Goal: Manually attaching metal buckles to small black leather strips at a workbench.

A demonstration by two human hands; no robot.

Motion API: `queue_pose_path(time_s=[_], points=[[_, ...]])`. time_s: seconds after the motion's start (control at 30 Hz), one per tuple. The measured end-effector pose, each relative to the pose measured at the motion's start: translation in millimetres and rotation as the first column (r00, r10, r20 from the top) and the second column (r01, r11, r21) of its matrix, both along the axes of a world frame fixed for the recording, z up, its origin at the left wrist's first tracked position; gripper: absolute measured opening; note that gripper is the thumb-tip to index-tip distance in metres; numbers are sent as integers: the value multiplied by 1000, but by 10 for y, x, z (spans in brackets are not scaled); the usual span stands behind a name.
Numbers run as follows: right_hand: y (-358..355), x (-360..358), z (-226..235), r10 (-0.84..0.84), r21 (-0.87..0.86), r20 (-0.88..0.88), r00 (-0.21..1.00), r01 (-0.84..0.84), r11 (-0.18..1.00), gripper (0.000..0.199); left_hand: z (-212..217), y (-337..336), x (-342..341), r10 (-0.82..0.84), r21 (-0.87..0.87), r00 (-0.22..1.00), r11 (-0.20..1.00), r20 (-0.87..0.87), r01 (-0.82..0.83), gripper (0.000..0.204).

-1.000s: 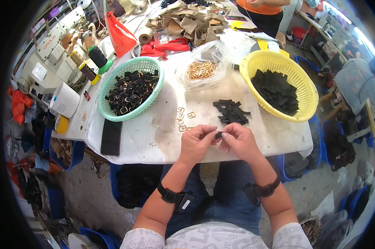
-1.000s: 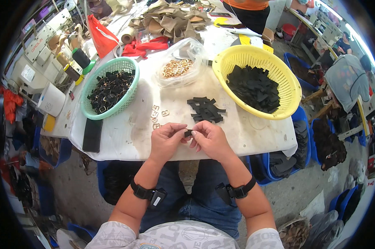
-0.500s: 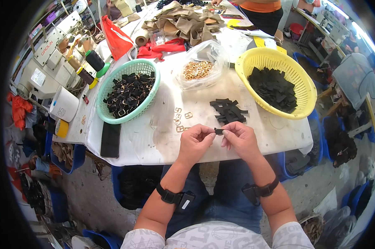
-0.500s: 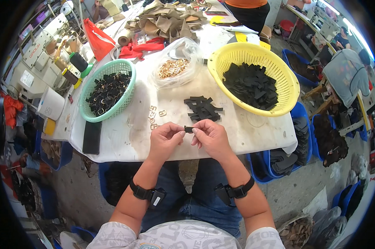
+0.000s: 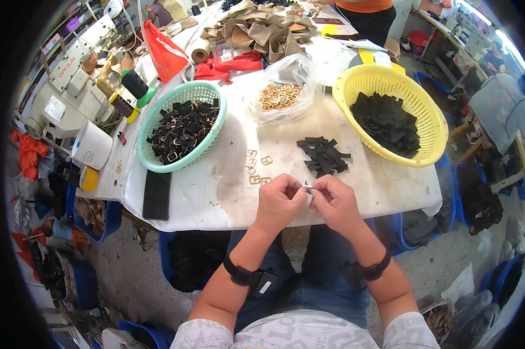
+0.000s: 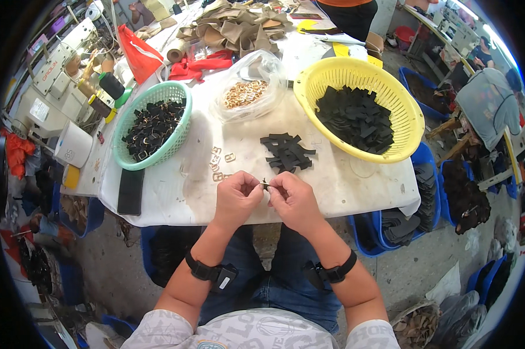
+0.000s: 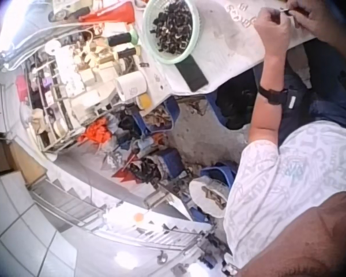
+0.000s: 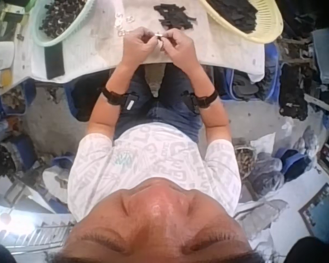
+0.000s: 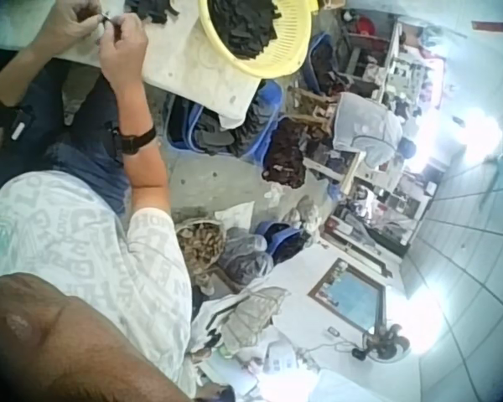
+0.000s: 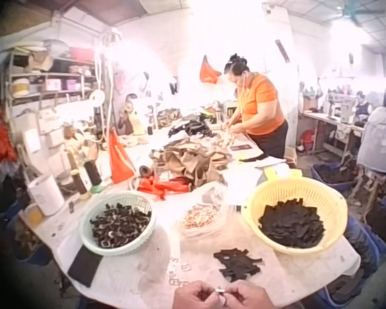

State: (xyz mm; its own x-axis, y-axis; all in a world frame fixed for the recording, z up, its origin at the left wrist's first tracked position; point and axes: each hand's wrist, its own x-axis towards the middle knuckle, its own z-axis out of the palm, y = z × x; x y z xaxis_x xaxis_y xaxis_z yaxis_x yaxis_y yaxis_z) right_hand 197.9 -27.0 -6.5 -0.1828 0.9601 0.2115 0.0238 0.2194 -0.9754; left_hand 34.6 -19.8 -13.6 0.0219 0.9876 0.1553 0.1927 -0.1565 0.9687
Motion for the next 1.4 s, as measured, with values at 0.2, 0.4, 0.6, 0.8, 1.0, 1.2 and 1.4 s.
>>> queue_pose_path(time_s=[0.2, 0.4, 0.6, 0.8, 1.0, 1.2, 1.4], points=[[68, 73, 45, 5, -236, -176, 984, -48, 970, 5, 95, -26, 9, -53, -68, 965, 995, 257, 73, 6], [151, 178, 83, 54, -325, -320, 946, -163, 932, 9, 124, 25, -77, -173, -26, 956, 982, 237, 185, 20], [164, 210, 72, 100, -334, -319, 943, -211, 919, 10, 93, 44, -121, -268, 4, 938, 962, 220, 274, 17], [195, 262, 50, 155, -333, -343, 926, -275, 902, 10, 40, 54, -154, -365, -53, 894, 919, 261, 391, 10], [175, 190, 95, 145, -300, -280, 949, -231, 926, 7, 23, 32, -148, -345, -68, 924, 931, 163, 359, 5], [137, 163, 52, 172, -250, -183, 968, -215, 944, 5, 80, 14, -120, -310, -37, 941, 947, 137, 318, 5], [76, 96, 85, 124, -189, -96, 988, -140, 972, 3, 15, 20, -99, -264, -10, 961, 964, 84, 266, 5]])
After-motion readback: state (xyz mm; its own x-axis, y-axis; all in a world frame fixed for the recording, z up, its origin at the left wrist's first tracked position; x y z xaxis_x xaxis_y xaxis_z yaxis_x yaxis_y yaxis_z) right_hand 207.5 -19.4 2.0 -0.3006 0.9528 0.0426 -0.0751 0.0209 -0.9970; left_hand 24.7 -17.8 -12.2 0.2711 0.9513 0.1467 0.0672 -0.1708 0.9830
